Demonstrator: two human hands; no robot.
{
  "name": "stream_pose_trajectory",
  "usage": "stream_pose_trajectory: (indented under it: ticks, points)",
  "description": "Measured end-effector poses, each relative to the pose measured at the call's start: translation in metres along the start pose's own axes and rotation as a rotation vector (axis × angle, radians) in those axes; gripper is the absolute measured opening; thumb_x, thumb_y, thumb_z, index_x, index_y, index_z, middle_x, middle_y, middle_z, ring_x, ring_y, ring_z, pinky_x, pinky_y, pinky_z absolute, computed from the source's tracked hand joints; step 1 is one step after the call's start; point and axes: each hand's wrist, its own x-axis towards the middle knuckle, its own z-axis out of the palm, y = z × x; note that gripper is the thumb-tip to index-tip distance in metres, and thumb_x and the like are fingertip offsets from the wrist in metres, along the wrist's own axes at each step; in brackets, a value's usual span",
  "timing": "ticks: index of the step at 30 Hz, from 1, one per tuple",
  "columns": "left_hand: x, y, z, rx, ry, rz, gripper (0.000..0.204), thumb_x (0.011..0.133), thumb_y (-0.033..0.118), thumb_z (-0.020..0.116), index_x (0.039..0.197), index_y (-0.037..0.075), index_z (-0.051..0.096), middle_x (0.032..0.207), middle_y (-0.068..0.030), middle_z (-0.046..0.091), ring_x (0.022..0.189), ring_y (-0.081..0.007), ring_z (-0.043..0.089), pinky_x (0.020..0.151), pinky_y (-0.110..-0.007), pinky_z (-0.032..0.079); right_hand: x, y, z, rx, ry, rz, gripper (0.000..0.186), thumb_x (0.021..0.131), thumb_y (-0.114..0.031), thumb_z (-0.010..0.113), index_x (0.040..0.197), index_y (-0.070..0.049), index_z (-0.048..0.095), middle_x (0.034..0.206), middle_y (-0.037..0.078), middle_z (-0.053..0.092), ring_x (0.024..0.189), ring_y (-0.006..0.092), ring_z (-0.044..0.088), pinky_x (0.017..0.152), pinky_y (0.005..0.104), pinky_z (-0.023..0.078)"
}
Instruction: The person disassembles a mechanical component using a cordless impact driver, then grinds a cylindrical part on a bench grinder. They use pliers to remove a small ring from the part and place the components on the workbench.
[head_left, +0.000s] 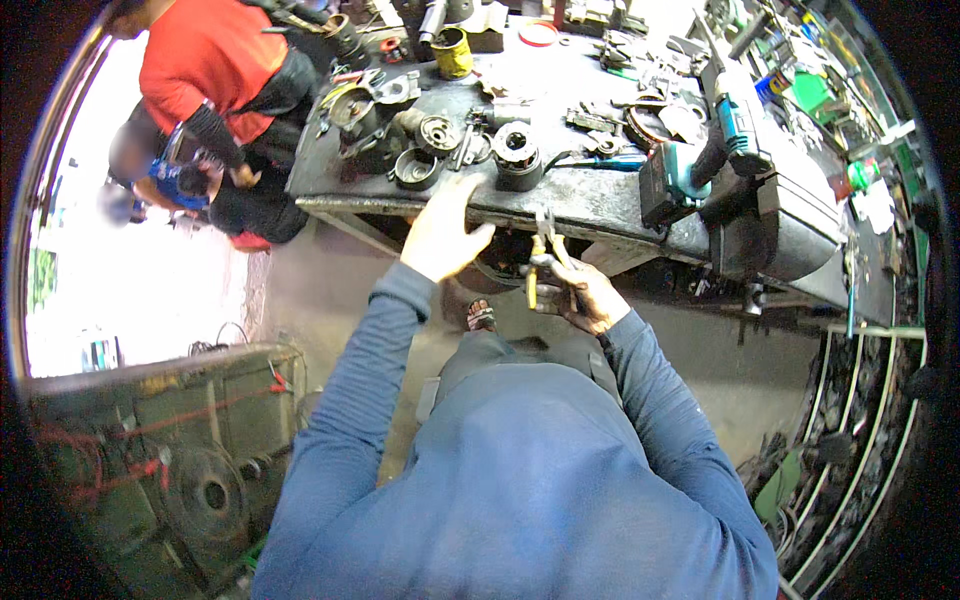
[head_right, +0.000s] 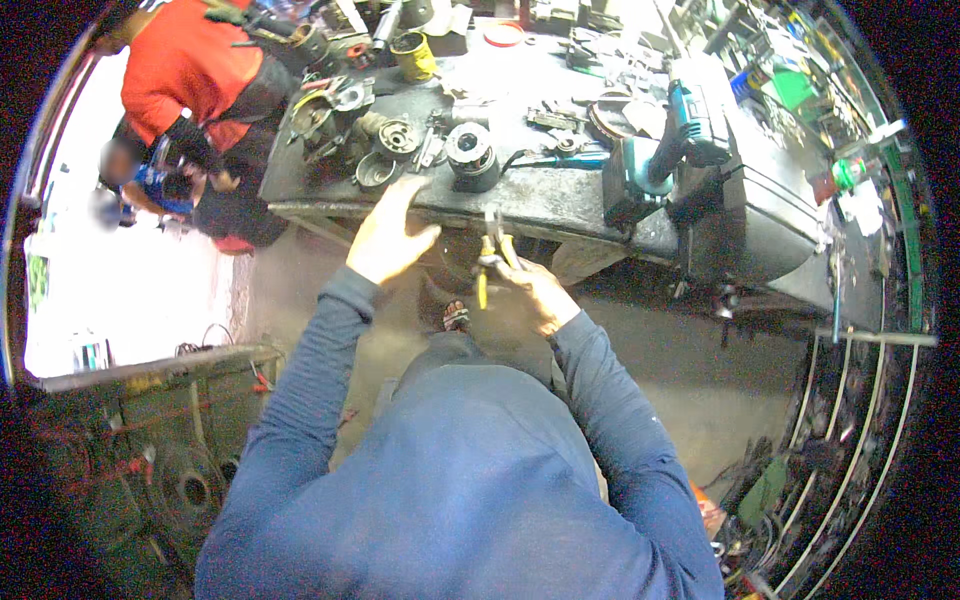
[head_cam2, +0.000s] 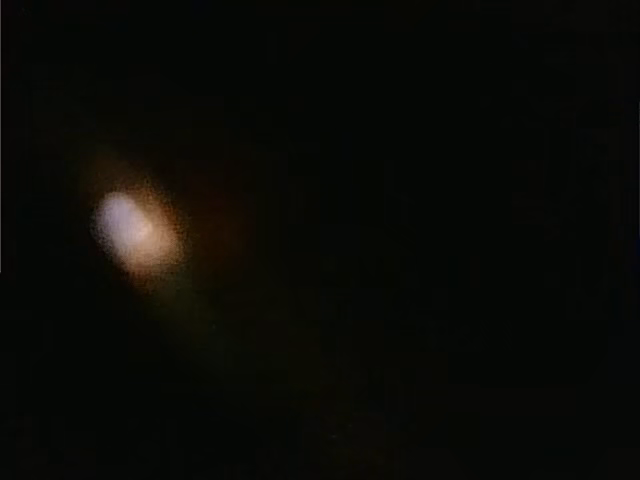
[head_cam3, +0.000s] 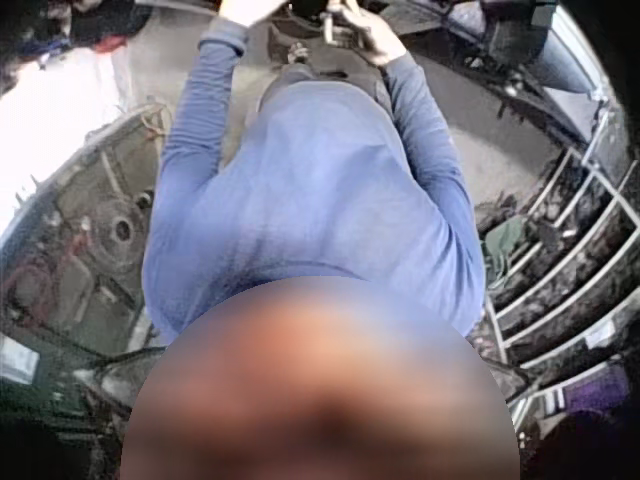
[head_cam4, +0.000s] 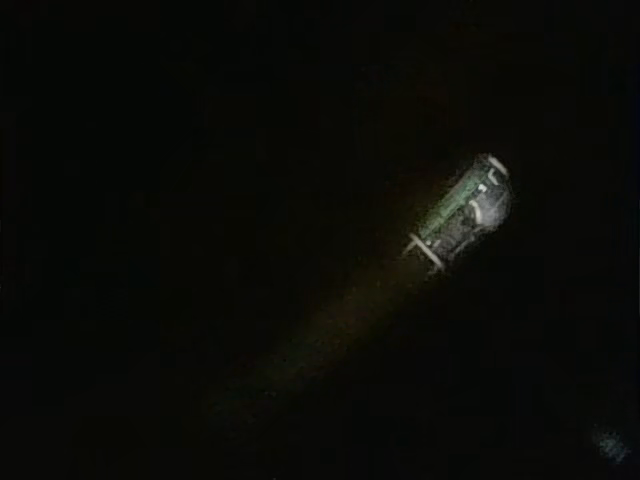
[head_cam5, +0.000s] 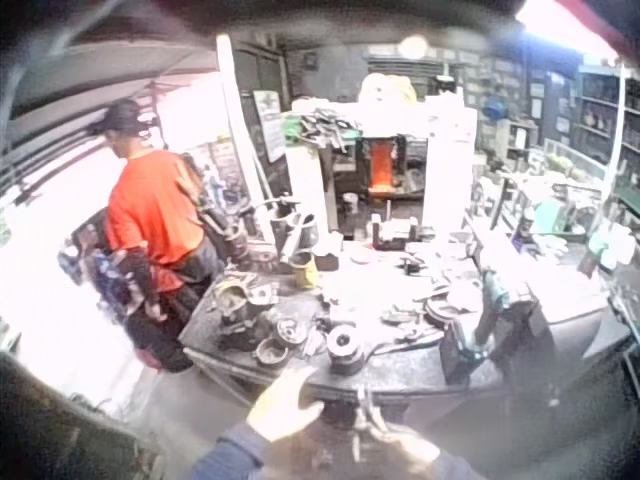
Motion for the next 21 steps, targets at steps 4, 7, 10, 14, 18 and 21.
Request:
stream_pose_trajectory:
  ticks: [4, 7, 10, 14, 18, 21]
  points:
    - [0.089, -0.009, -0.007, 0.267, -0.282, 0.162, 0.098, 0.068, 0.018, 0.085, 0.152, 0.018, 0.035, 0.151, -0.0258, 0.036, 0.137, -0.0438, 0.042, 0.114, -0.048, 0.038, 0.036, 0.003, 0.023, 0.281, -0.060, 0.008, 0.048, 0.096, -0.029, 0.067, 0.136, -0.005, 0.054, 0.134, 0.017, 0.057, 0.123, 0.0342, 0.056, 0.102, 0.0570, 0.048]
    - [0.131, -0.024, 0.004, 0.432, -0.398, 0.403, 0.105, 0.062, 0.016, 0.087, 0.152, 0.021, 0.035, 0.152, -0.0257, 0.034, 0.131, -0.0436, 0.046, 0.109, -0.049, 0.043, 0.055, 0.007, 0.026, 0.366, -0.100, 0.011, 0.050, 0.096, -0.028, 0.066, 0.136, -0.002, 0.052, 0.131, 0.019, 0.056, 0.123, 0.0361, 0.055, 0.103, 0.0606, 0.047]
    - [0.164, -0.034, 0.019, 0.507, -0.500, 0.538, 0.105, 0.061, 0.016, 0.087, 0.152, 0.022, 0.035, 0.148, -0.0261, 0.039, 0.125, -0.0428, 0.051, 0.102, -0.047, 0.049, 0.065, -0.002, 0.027, 0.400, -0.071, -0.017, 0.053, 0.095, -0.031, 0.068, 0.136, -0.002, 0.052, 0.126, 0.017, 0.058, 0.120, 0.0354, 0.058, 0.102, 0.0601, 0.049]
    - [0.182, -0.037, 0.020, 0.336, -0.825, 0.247, 0.094, 0.064, 0.017, 0.087, 0.146, 0.018, 0.042, 0.137, -0.0228, 0.052, 0.116, -0.0401, 0.059, 0.099, -0.042, 0.051, 0.052, -0.019, 0.031, 0.324, -0.061, -0.022, 0.054, 0.094, -0.034, 0.068, 0.136, -0.002, 0.054, 0.126, 0.017, 0.060, 0.116, 0.0354, 0.062, 0.096, 0.0547, 0.054]
    - [0.178, -0.040, 0.028, 0.199, -0.602, 0.121, 0.079, 0.065, 0.035, 0.083, 0.135, 0.010, 0.056, 0.121, -0.0212, 0.065, 0.113, -0.0360, 0.063, 0.099, -0.043, 0.050, 0.042, -0.027, 0.020, 0.312, -0.105, -0.043, 0.054, 0.095, -0.033, 0.067, 0.137, -0.002, 0.053, 0.128, 0.019, 0.061, 0.117, 0.0388, 0.062, 0.096, 0.0539, 0.055]
    - [0.147, -0.032, 0.027, 0.142, -0.418, -0.085, 0.079, 0.065, 0.043, 0.082, 0.129, 0.003, 0.059, 0.116, -0.0231, 0.068, 0.110, -0.0358, 0.065, 0.097, -0.042, 0.052, 0.037, -0.039, 0.017, 0.348, -0.150, 0.027, 0.054, 0.095, -0.032, 0.067, 0.137, -0.002, 0.052, 0.131, 0.021, 0.059, 0.117, 0.0391, 0.062, 0.095, 0.0546, 0.055]
